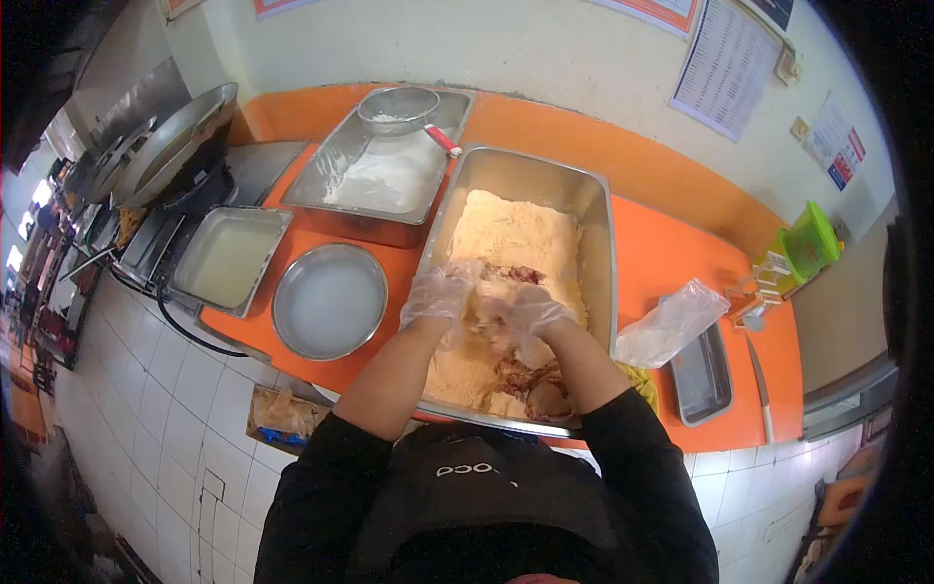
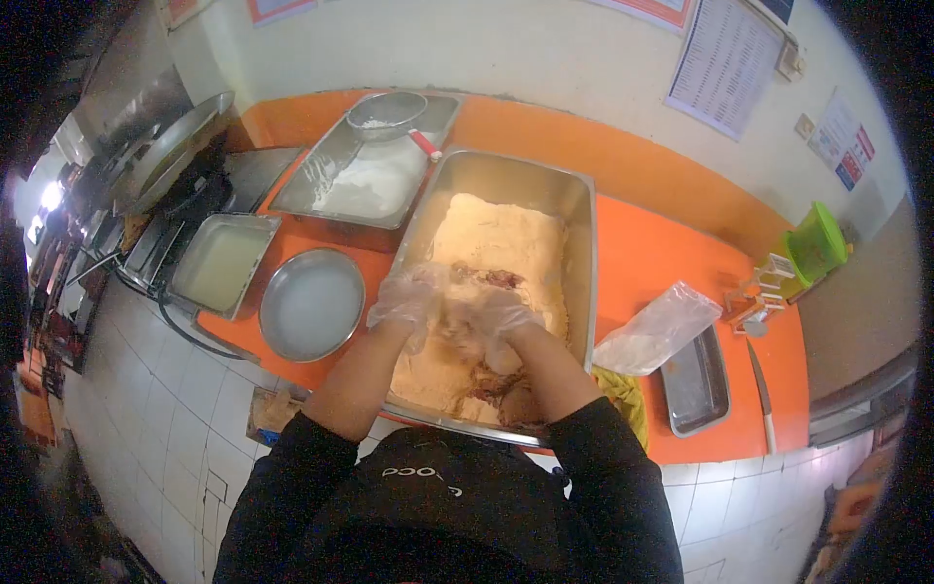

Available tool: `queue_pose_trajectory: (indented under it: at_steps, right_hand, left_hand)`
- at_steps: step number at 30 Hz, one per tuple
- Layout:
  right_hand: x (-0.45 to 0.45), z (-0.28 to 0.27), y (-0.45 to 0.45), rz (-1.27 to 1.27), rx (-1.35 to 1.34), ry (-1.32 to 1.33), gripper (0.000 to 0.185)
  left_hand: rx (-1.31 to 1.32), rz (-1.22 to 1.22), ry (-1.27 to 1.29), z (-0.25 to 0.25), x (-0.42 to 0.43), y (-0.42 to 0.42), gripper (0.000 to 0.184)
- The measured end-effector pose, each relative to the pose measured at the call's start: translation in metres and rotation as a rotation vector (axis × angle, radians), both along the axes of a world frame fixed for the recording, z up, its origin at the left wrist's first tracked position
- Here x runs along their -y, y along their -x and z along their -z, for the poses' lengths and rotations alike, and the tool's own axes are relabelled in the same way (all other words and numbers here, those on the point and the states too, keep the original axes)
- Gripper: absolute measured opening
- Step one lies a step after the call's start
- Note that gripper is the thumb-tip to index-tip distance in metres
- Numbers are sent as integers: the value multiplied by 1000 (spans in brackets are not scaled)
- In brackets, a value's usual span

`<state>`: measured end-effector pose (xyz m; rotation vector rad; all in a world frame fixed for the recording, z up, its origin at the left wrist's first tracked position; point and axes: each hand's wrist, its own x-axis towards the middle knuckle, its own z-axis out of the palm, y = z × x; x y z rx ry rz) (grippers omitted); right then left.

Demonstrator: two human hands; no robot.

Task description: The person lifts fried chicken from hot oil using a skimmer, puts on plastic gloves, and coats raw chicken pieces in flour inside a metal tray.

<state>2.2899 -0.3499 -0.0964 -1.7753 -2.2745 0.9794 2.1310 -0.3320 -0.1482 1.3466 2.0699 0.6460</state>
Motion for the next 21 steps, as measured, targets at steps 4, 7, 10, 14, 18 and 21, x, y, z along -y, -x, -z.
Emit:
queue_pose_trajectory:
  at_steps: [4, 7, 10, 14, 18, 21]
  right_hand:
    - [5, 46, -2, -346, -74, 83, 30]
    - [30, 62, -5, -708, 169, 118, 22]
    - [57, 70, 8, -785, 363, 79, 20]
    - [56, 66, 16, -774, 472, 1, 17]
    - [31, 44, 16, -742, 451, 157, 17]
    - [11, 81, -14, -563, 167, -128, 20]
  left_hand:
    - [223, -17, -179, 6, 2, 2, 37]
    - [237, -30, -253, 31, -10, 5, 36]
    - [137, -15, -220, 13, -4, 4, 34]
    - [237, 24, -163, 22, -9, 8, 35]
    - [462, 25, -308, 68, -28, 12, 27]
    - [540, 38, -263, 58, -23, 13, 26]
